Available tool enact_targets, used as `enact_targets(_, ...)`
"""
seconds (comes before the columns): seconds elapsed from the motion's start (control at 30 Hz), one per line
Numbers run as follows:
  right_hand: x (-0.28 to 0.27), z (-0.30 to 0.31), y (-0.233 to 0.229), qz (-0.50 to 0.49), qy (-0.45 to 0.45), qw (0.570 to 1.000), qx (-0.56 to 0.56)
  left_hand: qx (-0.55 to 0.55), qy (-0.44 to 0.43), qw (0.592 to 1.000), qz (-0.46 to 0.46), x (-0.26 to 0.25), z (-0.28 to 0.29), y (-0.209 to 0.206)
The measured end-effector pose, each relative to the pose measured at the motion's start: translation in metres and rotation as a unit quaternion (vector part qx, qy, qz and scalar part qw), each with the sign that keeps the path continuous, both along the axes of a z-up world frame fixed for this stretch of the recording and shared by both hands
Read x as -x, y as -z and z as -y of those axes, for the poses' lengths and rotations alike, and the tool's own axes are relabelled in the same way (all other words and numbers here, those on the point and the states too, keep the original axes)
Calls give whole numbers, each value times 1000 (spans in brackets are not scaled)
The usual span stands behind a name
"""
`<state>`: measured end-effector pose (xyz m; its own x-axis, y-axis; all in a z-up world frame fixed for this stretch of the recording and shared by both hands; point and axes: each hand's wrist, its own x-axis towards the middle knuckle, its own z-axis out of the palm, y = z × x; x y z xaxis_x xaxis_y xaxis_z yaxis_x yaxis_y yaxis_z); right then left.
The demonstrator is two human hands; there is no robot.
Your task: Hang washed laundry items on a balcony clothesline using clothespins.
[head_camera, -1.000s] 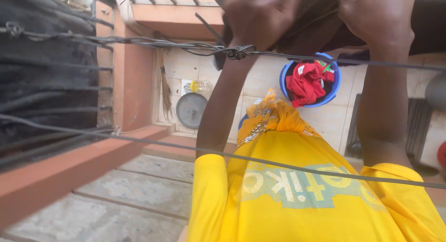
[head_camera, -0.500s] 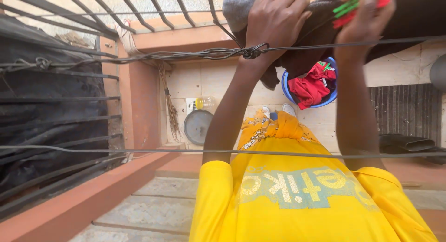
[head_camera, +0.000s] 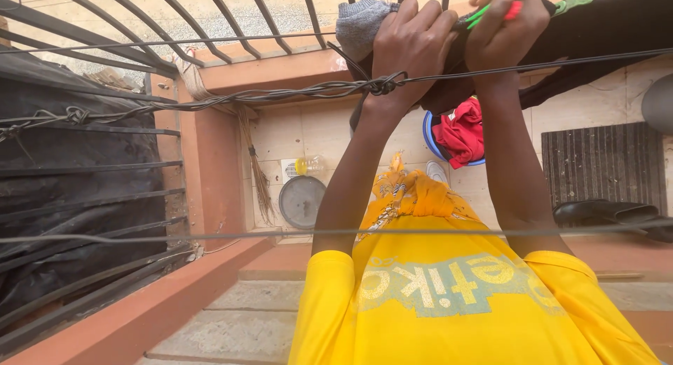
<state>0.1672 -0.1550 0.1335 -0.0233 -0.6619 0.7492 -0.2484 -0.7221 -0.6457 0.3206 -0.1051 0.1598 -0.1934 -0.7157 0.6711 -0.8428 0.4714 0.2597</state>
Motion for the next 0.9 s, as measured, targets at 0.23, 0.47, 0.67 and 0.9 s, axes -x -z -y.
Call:
enact_targets(0.23, 8, 12, 35, -292, 171, 935, 102, -11, -6, 1000, 3, -2, 1, 8)
enact_targets(0.47, 23, 7, 33, -410, 109, 896, 129, -52, -24, 994, -91, -40, -29, 1)
enact_targets(0.67, 14, 3, -23, -364, 55, 916, 158, -1, -105, 979, -174, -160, -75, -12)
enact_targets(0.9, 27, 19, 30, -176, 12, 983, 41, -1, -69, 984, -165, -243, -38, -11)
